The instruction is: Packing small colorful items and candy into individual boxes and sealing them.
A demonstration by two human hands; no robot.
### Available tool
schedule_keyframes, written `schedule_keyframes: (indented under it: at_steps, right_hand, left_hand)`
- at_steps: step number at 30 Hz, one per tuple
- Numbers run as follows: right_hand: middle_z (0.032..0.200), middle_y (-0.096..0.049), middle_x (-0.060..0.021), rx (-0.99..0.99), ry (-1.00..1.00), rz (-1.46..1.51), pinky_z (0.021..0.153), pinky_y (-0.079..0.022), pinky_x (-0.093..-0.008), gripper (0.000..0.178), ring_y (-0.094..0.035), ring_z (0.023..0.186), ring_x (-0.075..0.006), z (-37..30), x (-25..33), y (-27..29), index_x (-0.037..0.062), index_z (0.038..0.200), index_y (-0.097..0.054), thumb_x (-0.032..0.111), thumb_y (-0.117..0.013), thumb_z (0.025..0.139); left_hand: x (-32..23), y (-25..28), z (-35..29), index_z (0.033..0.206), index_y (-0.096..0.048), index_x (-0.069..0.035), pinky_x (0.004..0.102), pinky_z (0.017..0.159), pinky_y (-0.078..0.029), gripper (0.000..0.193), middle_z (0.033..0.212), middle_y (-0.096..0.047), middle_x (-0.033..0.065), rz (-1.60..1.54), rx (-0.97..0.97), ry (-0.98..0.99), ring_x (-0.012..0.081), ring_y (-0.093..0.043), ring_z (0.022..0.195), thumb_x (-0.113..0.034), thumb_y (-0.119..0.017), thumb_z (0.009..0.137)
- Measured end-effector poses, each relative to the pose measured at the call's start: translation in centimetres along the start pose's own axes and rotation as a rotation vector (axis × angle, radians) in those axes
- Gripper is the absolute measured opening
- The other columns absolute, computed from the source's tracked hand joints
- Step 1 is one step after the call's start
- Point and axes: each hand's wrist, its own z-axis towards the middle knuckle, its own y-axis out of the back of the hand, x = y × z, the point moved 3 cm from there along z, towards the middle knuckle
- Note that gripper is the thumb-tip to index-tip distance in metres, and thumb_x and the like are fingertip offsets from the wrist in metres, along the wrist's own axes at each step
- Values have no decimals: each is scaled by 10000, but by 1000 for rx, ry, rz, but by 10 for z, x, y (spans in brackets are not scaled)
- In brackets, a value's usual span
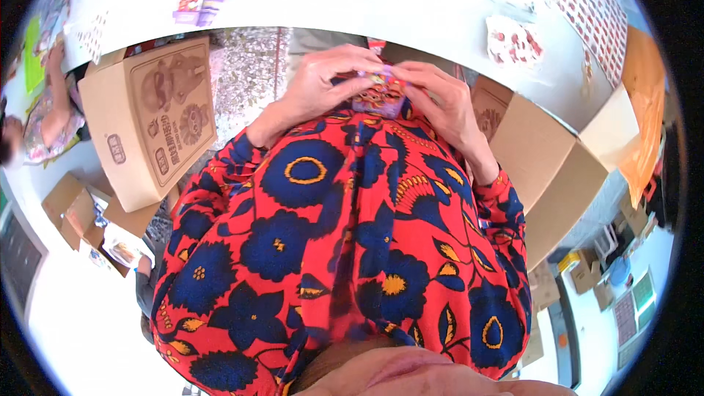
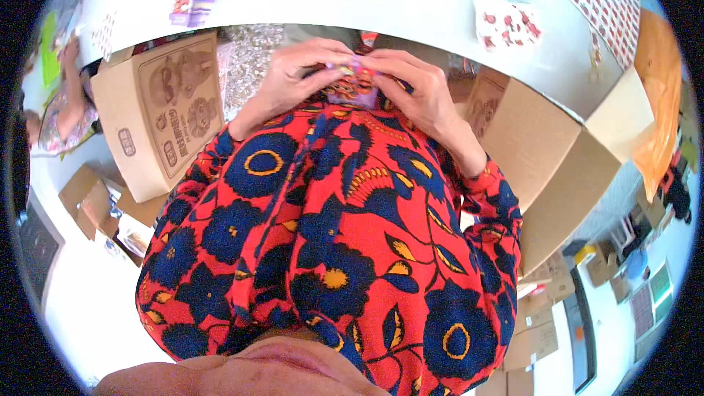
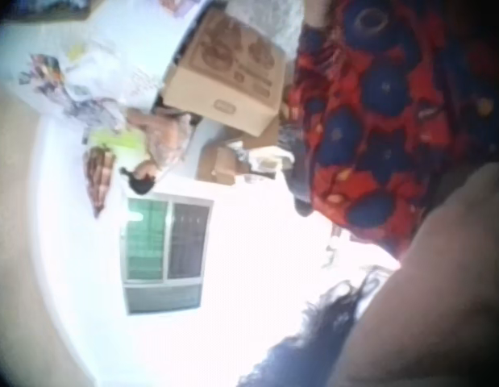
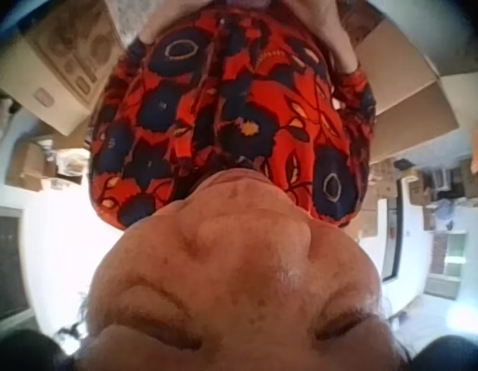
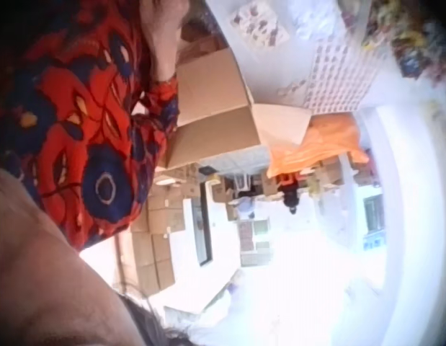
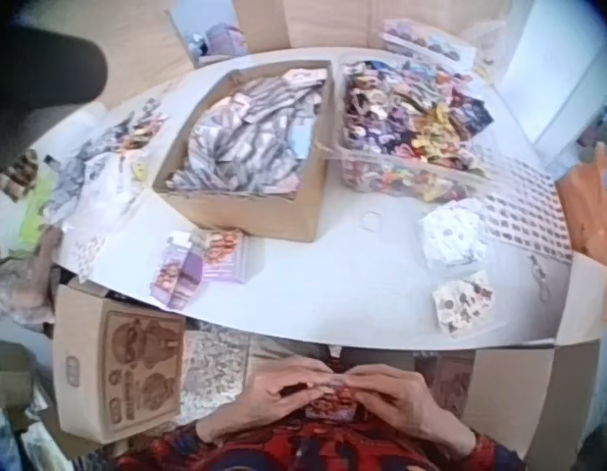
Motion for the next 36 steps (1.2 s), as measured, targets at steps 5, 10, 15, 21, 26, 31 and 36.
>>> schedule_keyframes:
  at_steps: [5, 10, 15, 21, 26, 31, 36]
  right_hand:
    - [1100, -617, -98, -35, -254, 206, 841, -466, -249, 246, -582, 1002, -142, -1, -9, -1, -8, 1102, -624, -23, -567, 863]
    - [1091, -613, -81, -275, -173, 295, 801, -461, -222, 247, -572, 919, -106, 25, -4, -8, -22, 1116, -611, -32, -567, 873]
    - [1080, -619, -57, -263, -174, 337, 793, -469, -232, 289, -579, 899, -96, 69, -7, -25, -18, 1168, -580, -14, -564, 880]
    - [1159, -577, -66, -147, -221, 417, 812, -480, -259, 337, -595, 914, -120, 92, -2, -32, 2, 1233, -524, 42, -550, 900]
    - [1164, -571, -60, -129, -205, 352, 805, -483, -251, 267, -585, 906, -112, 75, -24, -35, 5, 1161, -574, 34, -547, 896]
    - [987, -625, -43, -132, -277, 311, 759, -484, -233, 209, -586, 842, -91, 60, -33, -33, 5, 1089, -614, 37, -535, 898]
    - [866, -637, -34, -124, -322, 271, 742, -476, -220, 196, -589, 805, -90, 57, -38, -31, 8, 1072, -622, 53, -530, 904]
  left_hand:
    - [10, -19, -11, 1158, -607, -57, 291, 803, -509, 376, 1143, -602, 99, -229, -113, 189, 170, -611, 971, -37, -676, 789]
    - [-22, -5, 7, 1335, -396, -44, 363, 844, -496, 734, 1215, -522, 166, 257, -358, 18, 334, -580, 1026, -181, -742, 702]
    - [-19, 22, 21, 1343, -362, -8, 369, 806, -506, 814, 1165, -535, 210, 485, -431, 77, 341, -588, 997, -219, -760, 665]
    - [17, 101, 38, 1312, -336, 36, 409, 708, -522, 832, 1033, -596, 220, 584, -640, 225, 356, -629, 873, -222, -756, 641]
    - [45, 132, 68, 1246, -373, 53, 422, 685, -521, 774, 991, -605, 224, 909, -722, 255, 350, -634, 854, -343, -711, 673]
    - [69, 135, 79, 1233, -384, 50, 432, 670, -520, 752, 949, -613, 214, 1047, -678, 426, 346, -636, 849, -379, -682, 692]
    - [53, 136, 77, 1231, -404, 35, 439, 704, -514, 740, 936, -619, 193, 980, -677, 499, 345, -637, 845, -391, -693, 698]
